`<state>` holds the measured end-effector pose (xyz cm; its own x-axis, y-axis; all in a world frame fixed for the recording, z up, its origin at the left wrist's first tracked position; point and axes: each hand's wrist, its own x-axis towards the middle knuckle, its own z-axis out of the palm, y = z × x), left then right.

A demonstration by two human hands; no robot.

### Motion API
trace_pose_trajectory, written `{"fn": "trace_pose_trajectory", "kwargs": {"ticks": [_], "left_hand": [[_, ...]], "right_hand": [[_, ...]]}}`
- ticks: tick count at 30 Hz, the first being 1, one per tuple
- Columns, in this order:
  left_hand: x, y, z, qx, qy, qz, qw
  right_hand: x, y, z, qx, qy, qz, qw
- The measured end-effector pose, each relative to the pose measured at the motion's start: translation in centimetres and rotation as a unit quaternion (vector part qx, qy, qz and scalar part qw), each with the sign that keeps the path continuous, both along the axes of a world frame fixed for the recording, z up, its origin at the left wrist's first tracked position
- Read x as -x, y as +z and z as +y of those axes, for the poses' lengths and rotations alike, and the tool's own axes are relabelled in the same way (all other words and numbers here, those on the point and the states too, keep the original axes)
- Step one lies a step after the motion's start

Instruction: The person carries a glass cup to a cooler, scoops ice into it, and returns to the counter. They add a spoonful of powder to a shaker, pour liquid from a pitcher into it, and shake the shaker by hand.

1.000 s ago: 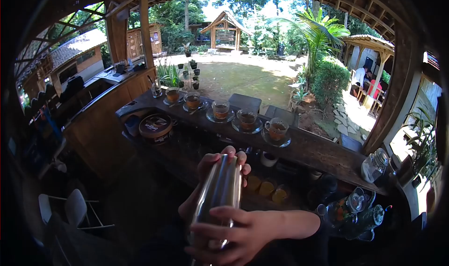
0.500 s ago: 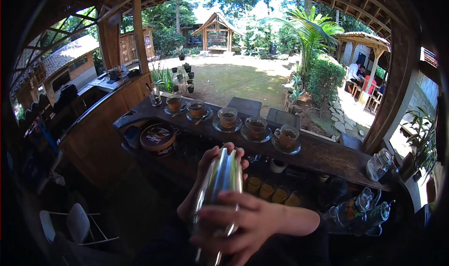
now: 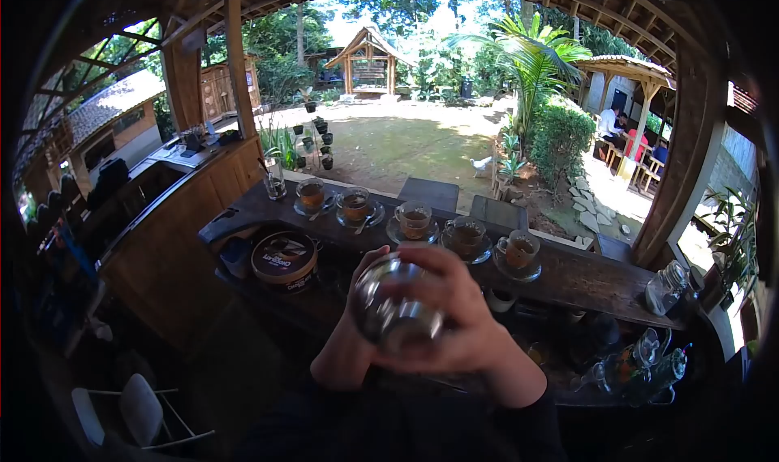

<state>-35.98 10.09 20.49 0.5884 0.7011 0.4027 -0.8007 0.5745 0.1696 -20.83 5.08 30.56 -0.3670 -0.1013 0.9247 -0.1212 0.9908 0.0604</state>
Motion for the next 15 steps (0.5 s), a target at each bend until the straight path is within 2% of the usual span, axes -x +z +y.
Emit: {"fn": "trace_pose_trajectory", "kwargs": {"ticks": [1, 3, 4, 5, 6, 7, 9, 11, 13, 14, 15], "left_hand": [[-1.1, 1.3, -1.8, -0.017, 0.21, 0.065, 0.975], [-0.5, -0.3, -0.2, 0.009, 0.154, 0.066, 0.986], [-0.3, -1.7, 0.0, 0.019, 0.17, 0.074, 0.982], [0.0, -2.8, 0.0, 0.029, 0.186, 0.081, 0.979], [0.9, -1.2, -0.5, 0.075, 0.068, 0.029, 0.994], [1.8, -0.4, 0.6, -0.013, -0.012, 0.045, 0.999], [1.8, 0.2, 0.3, -0.094, 0.015, -0.005, 0.995], [2.6, 0.5, -0.1, -0.022, 0.053, 0.048, 0.997], [1.9, -0.1, -0.4, 0.085, 0.101, 0.076, 0.988], [1.6, -0.2, -0.8, 0.096, 0.097, 0.033, 0.99], [-0.3, -0.8, -1.0, 0.059, 0.067, -0.096, 0.991]], "right_hand": [[0.0, -0.4, 1.6, 0.097, -0.015, 0.019, 0.995], [1.1, -1.3, 2.1, 0.132, -0.023, 0.053, 0.99], [1.5, -1.1, 1.9, 0.163, -0.028, 0.087, 0.982], [1.2, -0.6, 0.2, 0.052, -0.105, -0.037, 0.992], [2.3, -1.4, -0.6, -0.036, -0.049, -0.035, 0.998], [3.1, -1.5, -2.1, -0.117, -0.042, -0.077, 0.989], [3.5, -2.1, -3.4, -0.14, -0.03, -0.114, 0.983], [3.4, -2.5, -2.6, -0.151, 0.0, -0.097, 0.984], [2.7, -2.0, 0.1, -0.058, 0.038, -0.044, 0.997], [2.4, -2.1, 1.4, -0.013, 0.029, -0.002, 0.999], [1.5, -0.9, 1.4, 0.082, -0.03, -0.001, 0.996]]}}
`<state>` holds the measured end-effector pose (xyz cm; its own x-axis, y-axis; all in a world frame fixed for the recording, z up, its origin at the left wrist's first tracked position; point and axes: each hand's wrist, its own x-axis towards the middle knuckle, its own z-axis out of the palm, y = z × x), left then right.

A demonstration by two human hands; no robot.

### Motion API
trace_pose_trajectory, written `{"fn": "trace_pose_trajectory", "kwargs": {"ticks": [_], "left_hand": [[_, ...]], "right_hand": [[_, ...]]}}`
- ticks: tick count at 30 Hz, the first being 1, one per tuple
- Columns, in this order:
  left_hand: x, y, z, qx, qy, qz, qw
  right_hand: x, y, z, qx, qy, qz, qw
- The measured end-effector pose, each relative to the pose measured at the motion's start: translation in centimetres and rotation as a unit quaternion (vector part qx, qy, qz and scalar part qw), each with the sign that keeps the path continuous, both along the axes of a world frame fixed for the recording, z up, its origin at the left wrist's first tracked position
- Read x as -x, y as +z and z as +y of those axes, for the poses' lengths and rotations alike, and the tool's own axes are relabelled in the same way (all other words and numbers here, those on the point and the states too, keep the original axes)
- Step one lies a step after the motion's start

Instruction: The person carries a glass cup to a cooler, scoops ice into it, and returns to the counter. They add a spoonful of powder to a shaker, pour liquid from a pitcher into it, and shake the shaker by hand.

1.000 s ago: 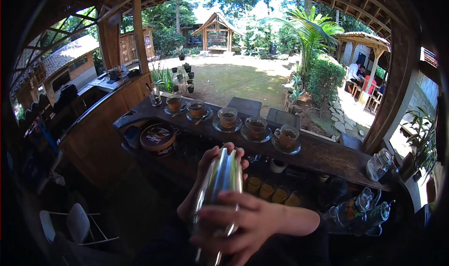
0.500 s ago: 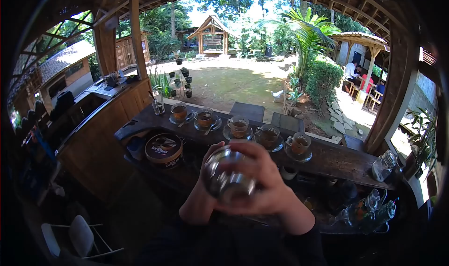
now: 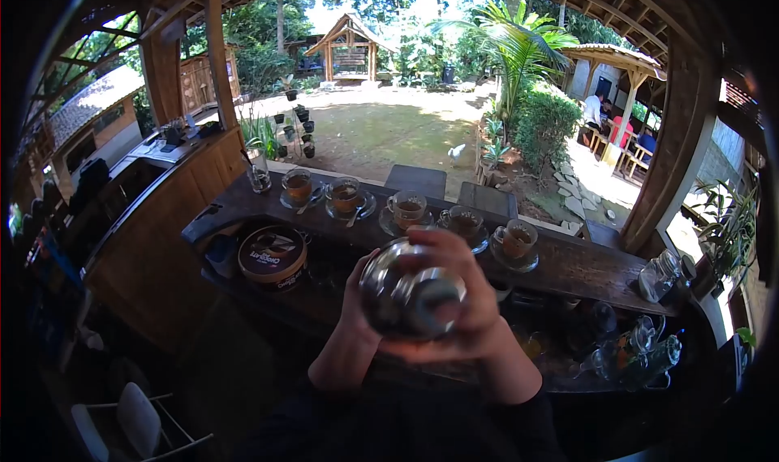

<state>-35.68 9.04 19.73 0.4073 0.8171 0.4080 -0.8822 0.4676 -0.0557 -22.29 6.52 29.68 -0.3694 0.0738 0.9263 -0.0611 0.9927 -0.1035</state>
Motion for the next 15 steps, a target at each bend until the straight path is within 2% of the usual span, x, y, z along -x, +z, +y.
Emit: {"fn": "trace_pose_trajectory", "kwargs": {"ticks": [2, 3, 4, 5, 6, 7, 8, 10, 11, 12, 14, 15], "left_hand": [[-0.2, 0.4, -0.2, -0.02, 0.142, 0.224, 0.964], [-0.5, 0.7, -0.9, -0.074, 0.161, 0.196, 0.965], [-0.2, 0.5, -0.6, -0.074, 0.162, 0.195, 0.965], [0.6, 0.1, 0.1, -0.07, -0.003, 0.134, 0.989], [1.3, -0.1, 0.6, -0.064, -0.168, 0.071, 0.981], [1.6, -0.2, 0.4, -0.043, -0.143, 0.078, 0.986], [2.0, 0.1, 0.4, -0.072, -0.091, 0.099, 0.988], [1.9, 0.8, -0.9, 0.036, 0.051, 0.16, 0.985], [1.1, 1.7, -2.1, 0.068, 0.076, 0.127, 0.987], [0.9, 1.3, -2.0, 0.049, -0.018, 0.091, 0.994], [-0.5, 1.1, -2.0, -0.059, 0.048, 0.151, 0.986], [-2.4, -2.3, -2.0, -0.048, 0.255, 0.258, 0.931]], "right_hand": [[1.4, -0.3, -0.6, 0.135, -0.004, 0.158, 0.978], [1.0, 0.8, -0.9, 0.031, -0.063, 0.048, 0.996], [1.9, 0.2, -2.2, -0.041, -0.074, -0.006, 0.996], [2.5, -0.2, -3.7, -0.107, -0.063, -0.061, 0.99], [2.8, -0.4, -4.6, -0.172, -0.053, -0.114, 0.977], [2.5, -0.6, -4.7, -0.172, -0.055, -0.109, 0.977], [2.0, -0.8, -4.6, -0.185, -0.012, -0.104, 0.977], [0.5, -0.9, -3.0, -0.179, 0.052, -0.064, 0.98], [-0.1, -0.7, -2.0, -0.124, 0.049, -0.013, 0.991], [-0.5, -0.7, -1.4, -0.068, 0.044, 0.036, 0.996], [-0.5, -1.2, -1.7, 0.011, -0.041, 0.133, 0.99], [-0.1, -0.9, -3.6, 0.02, -0.133, 0.089, 0.987]]}}
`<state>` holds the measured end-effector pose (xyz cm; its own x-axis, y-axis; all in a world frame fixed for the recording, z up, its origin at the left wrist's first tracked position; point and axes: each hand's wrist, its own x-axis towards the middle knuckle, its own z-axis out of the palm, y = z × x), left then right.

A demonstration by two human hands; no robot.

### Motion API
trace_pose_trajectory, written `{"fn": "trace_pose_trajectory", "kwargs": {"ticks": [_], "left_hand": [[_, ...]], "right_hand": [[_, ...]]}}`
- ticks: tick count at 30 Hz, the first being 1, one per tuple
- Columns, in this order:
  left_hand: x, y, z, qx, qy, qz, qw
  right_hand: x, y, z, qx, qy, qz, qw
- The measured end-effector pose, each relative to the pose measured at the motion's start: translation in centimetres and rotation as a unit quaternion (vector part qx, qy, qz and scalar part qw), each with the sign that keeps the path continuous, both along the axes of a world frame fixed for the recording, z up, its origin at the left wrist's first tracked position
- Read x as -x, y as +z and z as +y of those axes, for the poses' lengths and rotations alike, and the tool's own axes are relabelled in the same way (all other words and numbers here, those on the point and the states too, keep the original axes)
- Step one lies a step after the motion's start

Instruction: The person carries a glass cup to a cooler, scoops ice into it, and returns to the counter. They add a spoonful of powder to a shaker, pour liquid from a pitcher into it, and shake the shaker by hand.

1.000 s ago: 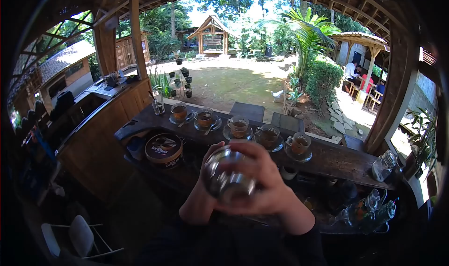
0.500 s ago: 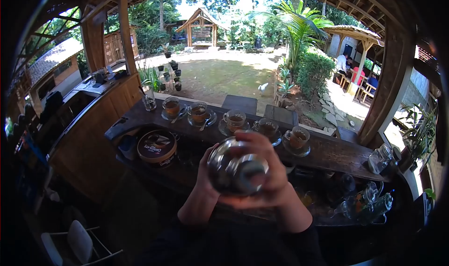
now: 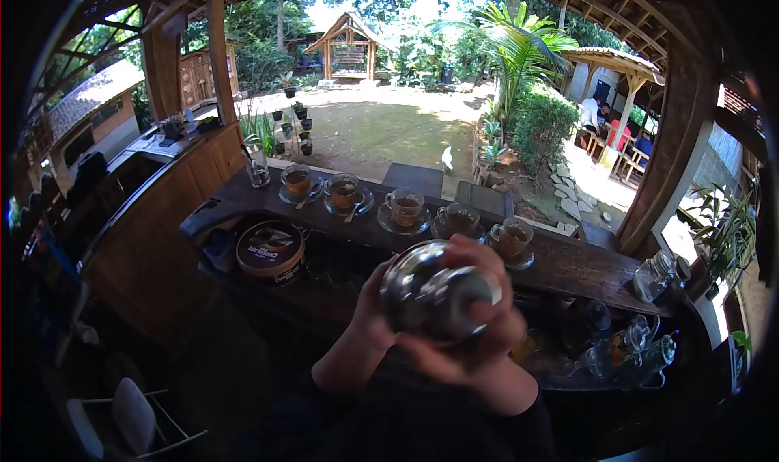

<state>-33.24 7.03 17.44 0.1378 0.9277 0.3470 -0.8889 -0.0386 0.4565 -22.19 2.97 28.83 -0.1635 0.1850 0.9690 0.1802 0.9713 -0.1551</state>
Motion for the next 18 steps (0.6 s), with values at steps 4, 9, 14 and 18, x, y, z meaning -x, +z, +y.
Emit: {"fn": "trace_pose_trajectory", "kwargs": {"ticks": [4, 9, 14, 18], "left_hand": [[1.5, -0.1, 2.5, 0.023, -0.446, -0.203, 0.872], [2.7, 3.9, -1.2, -0.131, -0.26, -0.159, 0.943], [2.9, 2.3, 1.5, 0.066, -0.375, -0.196, 0.904], [2.3, 1.1, 1.5, 0.076, -0.423, -0.176, 0.886]], "right_hand": [[2.1, -1.8, -3.3, -0.204, 0.043, -0.23, 0.951], [0.9, 0.4, -6.2, -0.202, 0.162, -0.198, 0.945], [1.4, -0.4, -2.3, -0.22, 0.102, -0.211, 0.947], [1.6, -0.3, -1.9, -0.132, 0.06, -0.163, 0.976]]}}
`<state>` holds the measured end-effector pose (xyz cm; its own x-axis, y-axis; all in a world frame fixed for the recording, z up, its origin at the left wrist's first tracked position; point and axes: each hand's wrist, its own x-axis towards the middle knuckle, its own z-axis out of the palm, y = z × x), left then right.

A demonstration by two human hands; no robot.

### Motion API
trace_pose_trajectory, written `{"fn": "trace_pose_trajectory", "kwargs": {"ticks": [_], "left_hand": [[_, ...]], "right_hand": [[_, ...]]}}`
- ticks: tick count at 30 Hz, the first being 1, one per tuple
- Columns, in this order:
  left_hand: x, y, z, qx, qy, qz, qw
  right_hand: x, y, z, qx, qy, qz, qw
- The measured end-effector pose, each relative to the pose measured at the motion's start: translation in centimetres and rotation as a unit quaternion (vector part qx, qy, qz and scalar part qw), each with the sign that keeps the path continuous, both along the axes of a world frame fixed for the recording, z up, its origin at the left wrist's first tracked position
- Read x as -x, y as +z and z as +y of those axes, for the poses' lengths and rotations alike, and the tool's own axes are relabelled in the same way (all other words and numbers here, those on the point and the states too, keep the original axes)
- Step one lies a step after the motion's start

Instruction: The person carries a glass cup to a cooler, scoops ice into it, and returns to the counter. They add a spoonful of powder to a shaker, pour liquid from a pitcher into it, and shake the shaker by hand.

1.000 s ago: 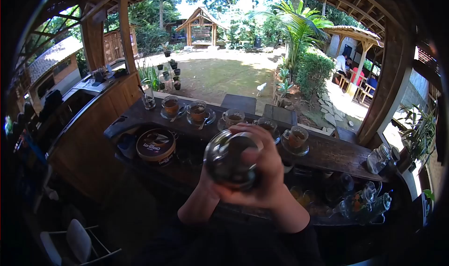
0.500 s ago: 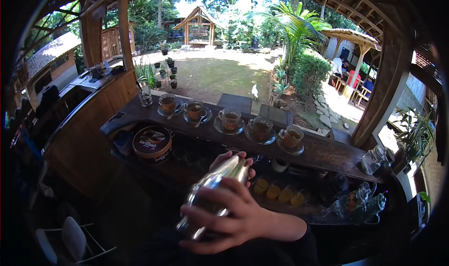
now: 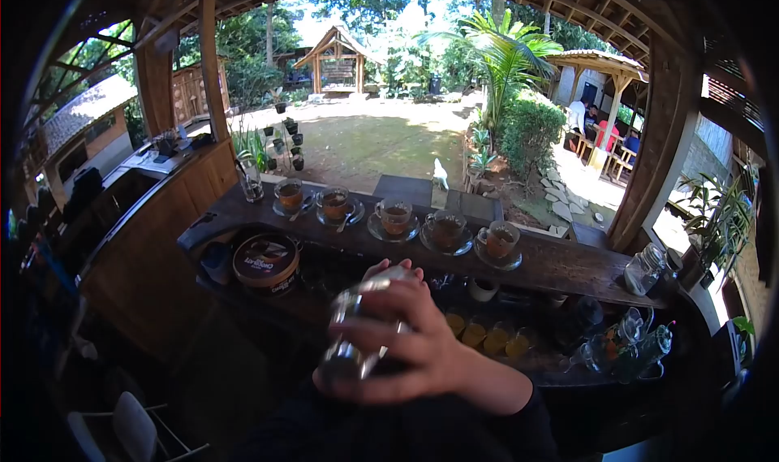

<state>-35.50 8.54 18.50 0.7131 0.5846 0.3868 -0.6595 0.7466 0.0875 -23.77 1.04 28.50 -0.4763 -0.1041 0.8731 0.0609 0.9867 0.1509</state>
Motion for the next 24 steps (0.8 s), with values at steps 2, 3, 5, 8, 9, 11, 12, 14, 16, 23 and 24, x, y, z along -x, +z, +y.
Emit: {"fn": "trace_pose_trajectory", "kwargs": {"ticks": [2, 3, 5, 8, 9, 11, 12, 14, 16, 23, 24], "left_hand": [[-0.3, 1.7, -0.5, -0.144, 0.019, -0.041, 0.989], [-0.5, 2.4, -1.4, -0.178, 0.075, -0.076, 0.978], [-0.6, 3.1, -1.0, -0.2, 0.107, -0.103, 0.969], [-1.5, -0.6, 0.6, 0.057, 0.086, -0.16, 0.982], [-6.1, 2.8, -1.6, -0.03, -0.202, -0.477, 0.855], [-3.3, 1.0, -0.1, -0.018, -0.118, -0.315, 0.941], [-1.3, -0.1, 0.9, -0.001, -0.021, -0.142, 0.99], [-0.3, 0.0, 1.1, -0.077, 0.08, -0.027, 0.993], [-0.2, 2.1, 0.6, -0.198, 0.107, -0.068, 0.972], [-2.1, -2.1, 2.0, -0.001, 0.319, 0.12, 0.94], [-2.2, -2.8, 1.3, -0.014, 0.314, 0.077, 0.946]], "right_hand": [[-0.1, -0.6, -3.6, -0.076, 0.045, -0.051, 0.995], [0.0, -0.9, -4.5, -0.133, 0.047, -0.094, 0.986], [-0.3, -1.3, -3.5, -0.153, 0.08, -0.083, 0.981], [0.3, -1.7, 3.2, -0.035, 0.041, 0.065, 0.996], [0.1, -1.8, 4.4, 0.055, 0.012, 0.107, 0.993], [-0.3, -1.4, 3.5, 0.053, 0.029, 0.103, 0.993], [-0.4, -1.0, 2.5, 0.057, 0.047, 0.098, 0.992], [-0.4, -0.9, -0.9, -0.109, 0.056, -0.013, 0.992], [-1.9, -1.3, -2.7, -0.072, 0.086, -0.098, 0.989], [-0.9, -1.8, 4.3, 0.089, 0.02, 0.117, 0.989], [-0.9, -2.0, 4.2, 0.12, 0.03, 0.171, 0.977]]}}
